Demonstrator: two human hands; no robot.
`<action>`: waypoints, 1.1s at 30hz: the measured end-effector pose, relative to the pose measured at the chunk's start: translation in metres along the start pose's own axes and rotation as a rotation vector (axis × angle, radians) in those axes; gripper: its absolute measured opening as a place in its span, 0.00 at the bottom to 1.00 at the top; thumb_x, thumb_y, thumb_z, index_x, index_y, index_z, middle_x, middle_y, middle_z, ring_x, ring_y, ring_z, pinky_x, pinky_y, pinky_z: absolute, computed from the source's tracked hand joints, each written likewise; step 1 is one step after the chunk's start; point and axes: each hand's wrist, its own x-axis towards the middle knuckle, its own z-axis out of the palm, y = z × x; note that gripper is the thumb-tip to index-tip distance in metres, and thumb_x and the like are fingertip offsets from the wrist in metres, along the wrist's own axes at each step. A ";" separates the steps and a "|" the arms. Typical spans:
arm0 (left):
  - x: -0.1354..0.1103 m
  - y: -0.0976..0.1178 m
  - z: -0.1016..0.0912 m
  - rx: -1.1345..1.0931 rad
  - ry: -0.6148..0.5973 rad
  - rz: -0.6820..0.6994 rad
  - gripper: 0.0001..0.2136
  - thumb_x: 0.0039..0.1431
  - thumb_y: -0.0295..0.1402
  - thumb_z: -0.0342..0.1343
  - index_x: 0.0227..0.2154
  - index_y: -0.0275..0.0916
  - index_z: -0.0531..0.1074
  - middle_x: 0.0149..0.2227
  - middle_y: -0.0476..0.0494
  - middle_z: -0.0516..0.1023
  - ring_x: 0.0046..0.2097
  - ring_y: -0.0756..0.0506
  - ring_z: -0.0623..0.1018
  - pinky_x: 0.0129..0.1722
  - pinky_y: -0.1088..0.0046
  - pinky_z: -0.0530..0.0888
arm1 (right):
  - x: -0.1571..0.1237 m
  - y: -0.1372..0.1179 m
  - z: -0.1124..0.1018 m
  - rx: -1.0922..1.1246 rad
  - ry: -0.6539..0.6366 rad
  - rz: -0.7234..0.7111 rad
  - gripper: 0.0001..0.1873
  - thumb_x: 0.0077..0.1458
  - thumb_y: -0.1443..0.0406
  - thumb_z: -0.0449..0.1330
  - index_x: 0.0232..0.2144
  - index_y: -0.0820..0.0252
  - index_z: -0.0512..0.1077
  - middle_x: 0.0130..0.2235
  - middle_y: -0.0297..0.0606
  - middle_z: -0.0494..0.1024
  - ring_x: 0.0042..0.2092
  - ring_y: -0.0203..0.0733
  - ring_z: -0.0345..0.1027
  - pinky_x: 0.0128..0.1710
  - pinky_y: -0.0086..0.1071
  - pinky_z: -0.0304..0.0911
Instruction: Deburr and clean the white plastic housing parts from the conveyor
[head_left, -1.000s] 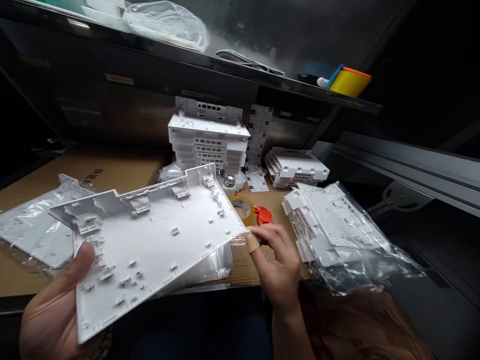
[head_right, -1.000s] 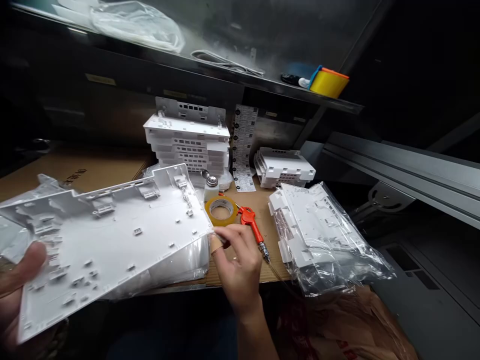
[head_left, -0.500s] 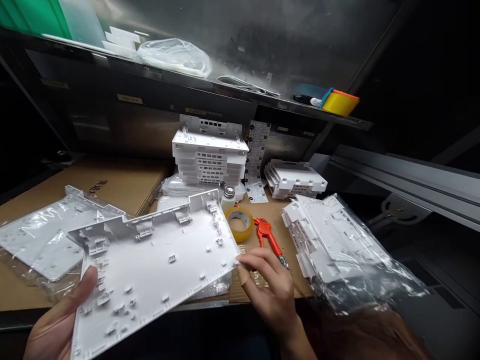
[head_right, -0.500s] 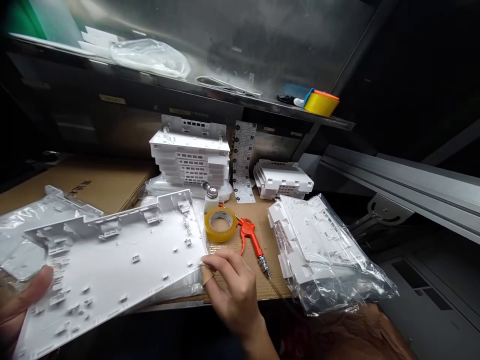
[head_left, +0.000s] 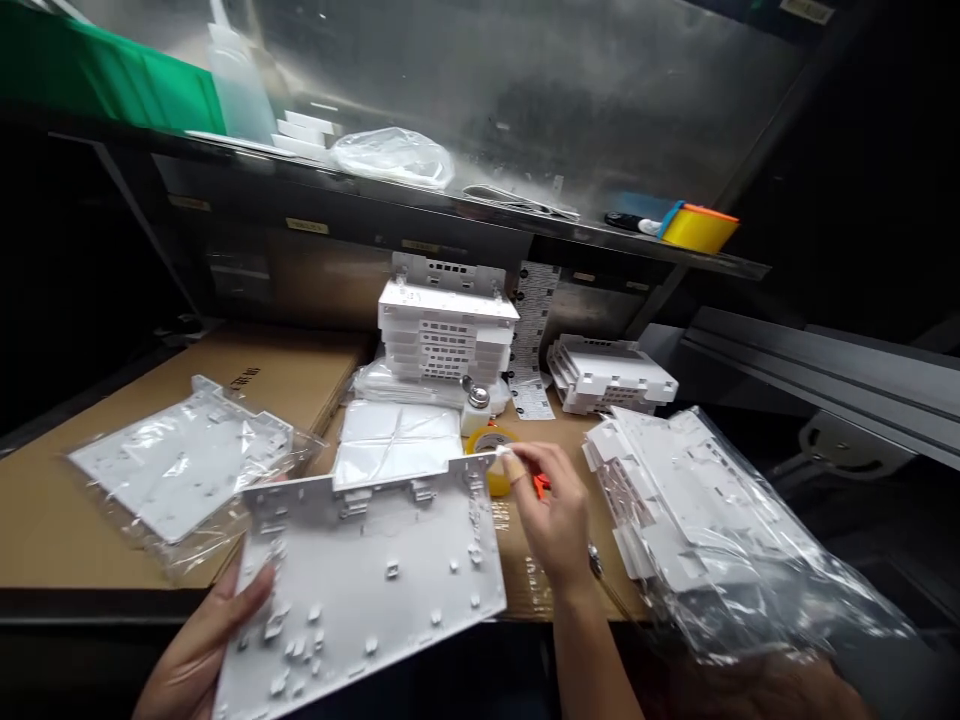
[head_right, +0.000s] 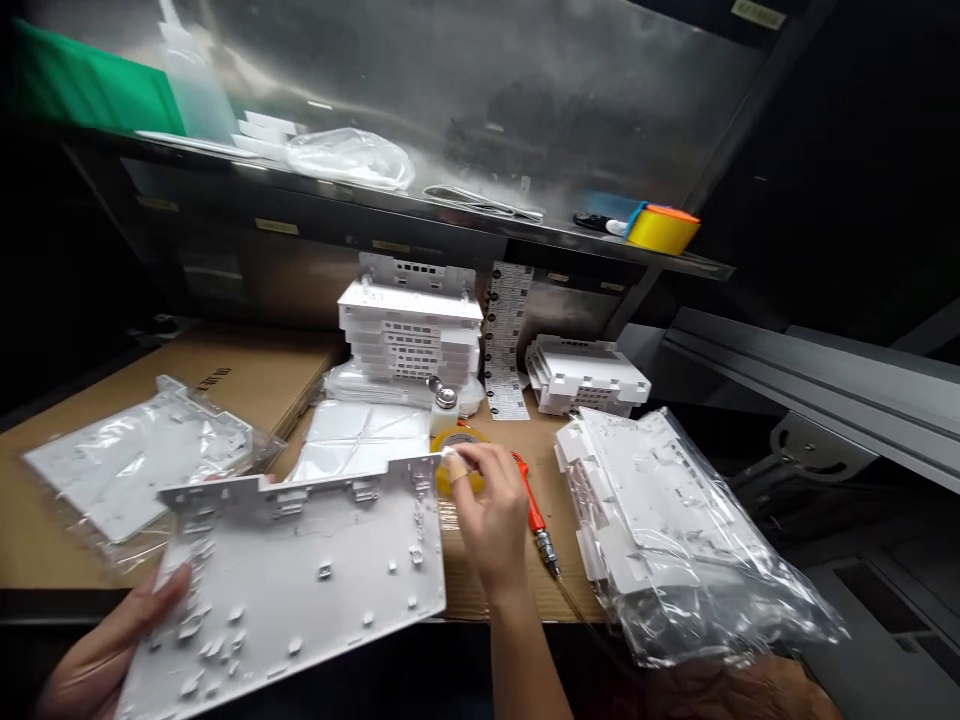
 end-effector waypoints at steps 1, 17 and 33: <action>-0.001 -0.002 0.011 0.020 0.026 0.027 0.44 0.69 0.26 0.52 0.69 0.72 0.28 0.62 0.54 0.76 0.60 0.37 0.75 0.62 0.57 0.73 | -0.001 0.005 0.000 -0.003 0.012 0.008 0.06 0.66 0.65 0.62 0.44 0.54 0.78 0.41 0.36 0.80 0.43 0.42 0.73 0.44 0.36 0.69; -0.007 -0.063 0.133 0.267 0.162 0.293 0.33 0.54 0.35 0.73 0.62 0.60 0.69 0.69 0.53 0.69 0.71 0.34 0.64 0.68 0.62 0.67 | -0.008 -0.082 0.027 0.178 -0.004 -0.220 0.10 0.63 0.72 0.62 0.45 0.53 0.75 0.41 0.36 0.77 0.43 0.41 0.73 0.43 0.34 0.70; -0.002 -0.065 0.129 0.241 0.135 0.267 0.38 0.55 0.34 0.72 0.65 0.65 0.63 0.68 0.57 0.71 0.70 0.39 0.66 0.69 0.67 0.64 | 0.007 -0.049 0.037 0.051 0.048 -0.213 0.06 0.66 0.68 0.61 0.43 0.58 0.77 0.40 0.40 0.79 0.42 0.42 0.73 0.43 0.36 0.71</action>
